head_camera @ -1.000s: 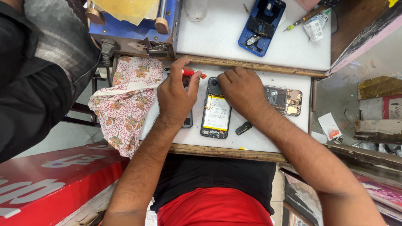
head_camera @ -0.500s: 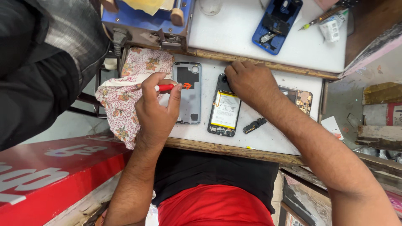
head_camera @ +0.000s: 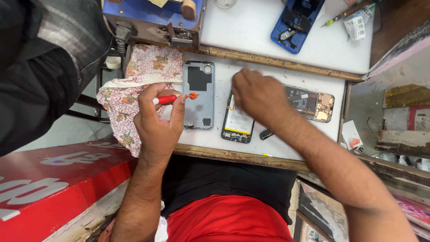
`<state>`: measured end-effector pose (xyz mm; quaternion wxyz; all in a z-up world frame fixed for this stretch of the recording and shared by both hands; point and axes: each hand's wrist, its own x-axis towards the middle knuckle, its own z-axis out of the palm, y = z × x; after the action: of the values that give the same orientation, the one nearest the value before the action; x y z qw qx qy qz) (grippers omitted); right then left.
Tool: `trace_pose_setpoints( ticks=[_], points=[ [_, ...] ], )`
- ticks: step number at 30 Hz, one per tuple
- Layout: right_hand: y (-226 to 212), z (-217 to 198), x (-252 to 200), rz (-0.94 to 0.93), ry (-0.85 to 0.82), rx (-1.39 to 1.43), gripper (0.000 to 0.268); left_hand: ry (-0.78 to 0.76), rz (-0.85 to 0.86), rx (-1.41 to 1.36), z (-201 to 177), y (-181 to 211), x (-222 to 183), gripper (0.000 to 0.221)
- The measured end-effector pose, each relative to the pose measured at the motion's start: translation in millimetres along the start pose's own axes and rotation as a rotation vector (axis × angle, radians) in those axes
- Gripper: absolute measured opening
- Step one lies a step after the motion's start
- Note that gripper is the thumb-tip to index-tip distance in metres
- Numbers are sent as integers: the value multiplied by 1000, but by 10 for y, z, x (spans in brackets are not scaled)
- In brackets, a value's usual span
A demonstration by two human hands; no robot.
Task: The person disassembles a smartphone by removing the back cover and unscrewing internal components. They use a screwdriver to detach the motherboard and other parts, placing them on the workbench.
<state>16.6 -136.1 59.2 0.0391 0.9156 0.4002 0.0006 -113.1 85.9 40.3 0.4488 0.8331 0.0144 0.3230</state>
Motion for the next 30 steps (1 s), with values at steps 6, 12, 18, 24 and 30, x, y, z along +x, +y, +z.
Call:
trace_pose_setpoints(
  ticks=[6, 12, 18, 24, 30],
  points=[
    [-513, 29, -43, -38, 298, 374, 17, 0, -35, -15, -15, 61, 14, 45],
    [-756, 150, 31, -43, 293, 417, 20, -15, -47, -14, -11, 97, -10, 45],
    [-289, 86, -137, 197, 247, 464, 24, -82, -75, -180, 45, 104, 67, 43],
    [210, -4, -180, 230, 211, 461, 19, -198, 1, -159, 608, 68, 272, 44],
    [211, 89, -129, 279, 221, 519, 14, -296, 78, -48, 897, 48, 459, 45]
  ],
)
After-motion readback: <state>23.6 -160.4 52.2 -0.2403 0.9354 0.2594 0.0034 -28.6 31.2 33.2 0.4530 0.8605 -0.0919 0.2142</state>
